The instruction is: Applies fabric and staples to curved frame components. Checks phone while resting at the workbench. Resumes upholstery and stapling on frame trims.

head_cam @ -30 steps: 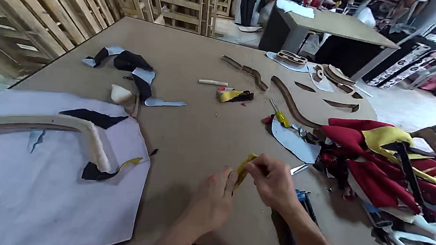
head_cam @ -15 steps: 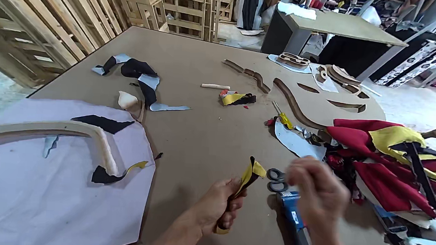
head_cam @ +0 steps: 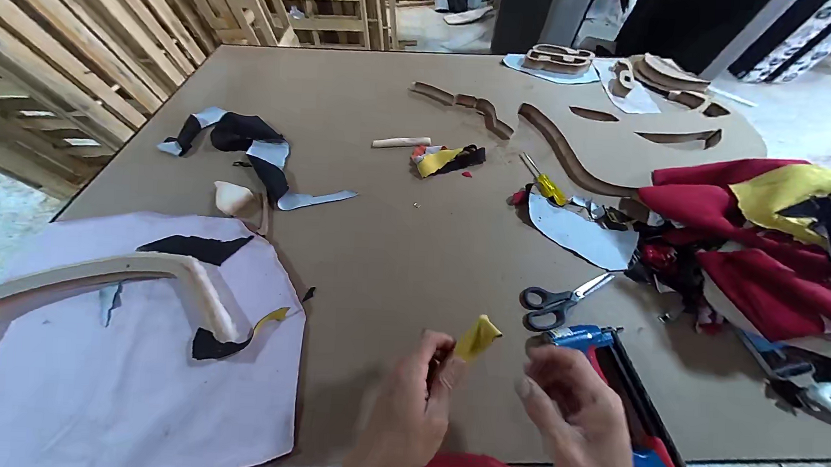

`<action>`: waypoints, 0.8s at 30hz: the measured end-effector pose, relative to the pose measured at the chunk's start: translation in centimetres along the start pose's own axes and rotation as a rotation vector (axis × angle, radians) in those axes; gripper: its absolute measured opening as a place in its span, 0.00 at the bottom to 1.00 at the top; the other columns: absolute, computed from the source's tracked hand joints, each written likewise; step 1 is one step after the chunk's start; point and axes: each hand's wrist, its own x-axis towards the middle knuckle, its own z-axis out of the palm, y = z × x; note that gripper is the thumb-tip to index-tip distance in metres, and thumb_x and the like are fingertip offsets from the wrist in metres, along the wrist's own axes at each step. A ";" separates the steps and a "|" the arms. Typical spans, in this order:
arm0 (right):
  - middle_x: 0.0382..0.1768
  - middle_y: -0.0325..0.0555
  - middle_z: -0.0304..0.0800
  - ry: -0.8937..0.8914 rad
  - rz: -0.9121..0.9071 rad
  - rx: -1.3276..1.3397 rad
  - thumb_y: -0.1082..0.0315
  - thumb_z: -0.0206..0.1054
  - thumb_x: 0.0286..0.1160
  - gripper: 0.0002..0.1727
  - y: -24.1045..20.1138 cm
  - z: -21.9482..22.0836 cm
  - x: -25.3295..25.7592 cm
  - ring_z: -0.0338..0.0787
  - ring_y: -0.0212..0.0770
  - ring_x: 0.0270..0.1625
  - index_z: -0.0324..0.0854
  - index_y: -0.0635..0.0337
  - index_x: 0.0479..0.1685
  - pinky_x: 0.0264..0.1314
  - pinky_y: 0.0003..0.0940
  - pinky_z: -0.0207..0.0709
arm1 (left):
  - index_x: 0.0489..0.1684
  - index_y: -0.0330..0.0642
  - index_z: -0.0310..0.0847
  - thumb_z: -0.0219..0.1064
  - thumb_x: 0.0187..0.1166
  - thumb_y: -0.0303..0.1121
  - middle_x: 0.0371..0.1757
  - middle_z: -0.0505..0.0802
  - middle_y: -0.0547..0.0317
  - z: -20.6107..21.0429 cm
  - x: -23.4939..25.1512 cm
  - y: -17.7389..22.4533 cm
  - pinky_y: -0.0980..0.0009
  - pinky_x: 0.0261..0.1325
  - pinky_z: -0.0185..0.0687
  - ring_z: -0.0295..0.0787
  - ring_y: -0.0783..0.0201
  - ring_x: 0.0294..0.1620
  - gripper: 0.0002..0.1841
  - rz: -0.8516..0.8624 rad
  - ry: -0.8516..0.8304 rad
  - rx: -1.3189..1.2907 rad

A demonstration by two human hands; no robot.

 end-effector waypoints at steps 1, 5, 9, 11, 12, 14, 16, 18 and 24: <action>0.45 0.41 0.91 0.035 -0.062 0.002 0.56 0.75 0.74 0.22 -0.4 1.1 0.7 0.91 0.31 0.35 0.82 0.63 0.58 0.32 0.29 0.89 | 0.56 0.40 0.84 0.59 0.89 0.46 0.36 0.91 0.63 0.3 -0.1 0.1 0.76 0.32 0.86 0.85 0.75 0.29 0.18 0.051 0.008 0.035; 0.34 0.35 0.91 0.090 -0.188 -0.118 0.54 0.72 0.78 0.16 -0.4 3.2 2.5 0.89 0.26 0.29 0.88 0.58 0.45 0.27 0.23 0.86 | 0.57 0.41 0.83 0.56 0.91 0.48 0.39 0.91 0.62 0.5 -0.5 0.5 0.75 0.34 0.88 0.87 0.74 0.31 0.20 0.128 0.017 0.116; 0.29 0.36 0.91 0.030 -0.253 -0.039 0.61 0.69 0.81 0.11 0.0 4.2 3.0 0.89 0.26 0.26 0.87 0.59 0.37 0.25 0.21 0.87 | 0.56 0.41 0.83 0.49 0.94 0.40 0.34 0.88 0.64 0.8 -0.8 0.6 0.75 0.29 0.83 0.83 0.74 0.26 0.17 0.011 0.072 -0.034; 0.31 0.39 0.90 0.001 -0.290 0.089 0.63 0.69 0.82 0.10 -0.1 5.2 2.7 0.89 0.28 0.26 0.86 0.60 0.36 0.26 0.22 0.87 | 0.52 0.40 0.82 0.46 0.94 0.36 0.28 0.86 0.65 0.6 -1.0 0.4 0.76 0.21 0.79 0.80 0.74 0.20 0.17 -0.084 0.103 -0.226; 0.31 0.40 0.90 -0.007 -0.306 0.143 0.63 0.69 0.82 0.10 -0.2 5.7 2.6 0.90 0.29 0.27 0.85 0.60 0.36 0.27 0.23 0.89 | 0.52 0.40 0.81 0.45 0.94 0.36 0.28 0.85 0.66 0.3 -1.1 0.3 0.76 0.19 0.77 0.78 0.74 0.19 0.17 -0.121 0.087 -0.319; 0.34 0.41 0.90 -0.009 -0.327 0.177 0.63 0.68 0.83 0.09 0.0 6.5 2.7 0.90 0.29 0.30 0.85 0.60 0.38 0.30 0.24 0.89 | 0.54 0.40 0.80 0.44 0.95 0.37 0.28 0.84 0.66 -0.3 -1.1 0.1 0.78 0.16 0.72 0.75 0.74 0.17 0.17 -0.178 0.017 -0.509; 0.36 0.41 0.91 -0.019 -0.343 0.137 0.64 0.68 0.83 0.09 0.6 7.1 2.9 0.90 0.29 0.33 0.87 0.60 0.38 0.33 0.23 0.88 | 0.54 0.43 0.79 0.44 0.95 0.41 0.28 0.82 0.68 -0.5 -1.1 0.1 0.80 0.16 0.69 0.71 0.76 0.16 0.17 -0.215 -0.044 -0.605; 0.36 0.41 0.91 -0.051 -0.333 0.141 0.64 0.68 0.83 0.10 0.9 7.4 3.0 0.90 0.29 0.34 0.87 0.61 0.38 0.34 0.22 0.88 | 0.50 0.44 0.79 0.47 0.94 0.45 0.27 0.80 0.70 -0.1 -1.3 -0.1 0.80 0.17 0.67 0.68 0.77 0.16 0.17 -0.200 -0.044 -0.603; 0.29 0.40 0.89 -0.148 0.030 0.567 0.65 0.72 0.77 0.09 -0.1 7.5 2.7 0.84 0.27 0.24 0.87 0.60 0.32 0.25 0.22 0.80 | 0.46 0.44 0.80 0.49 0.93 0.46 0.26 0.81 0.70 0.5 -1.9 -0.4 0.83 0.15 0.66 0.68 0.80 0.15 0.18 -0.190 0.000 -0.837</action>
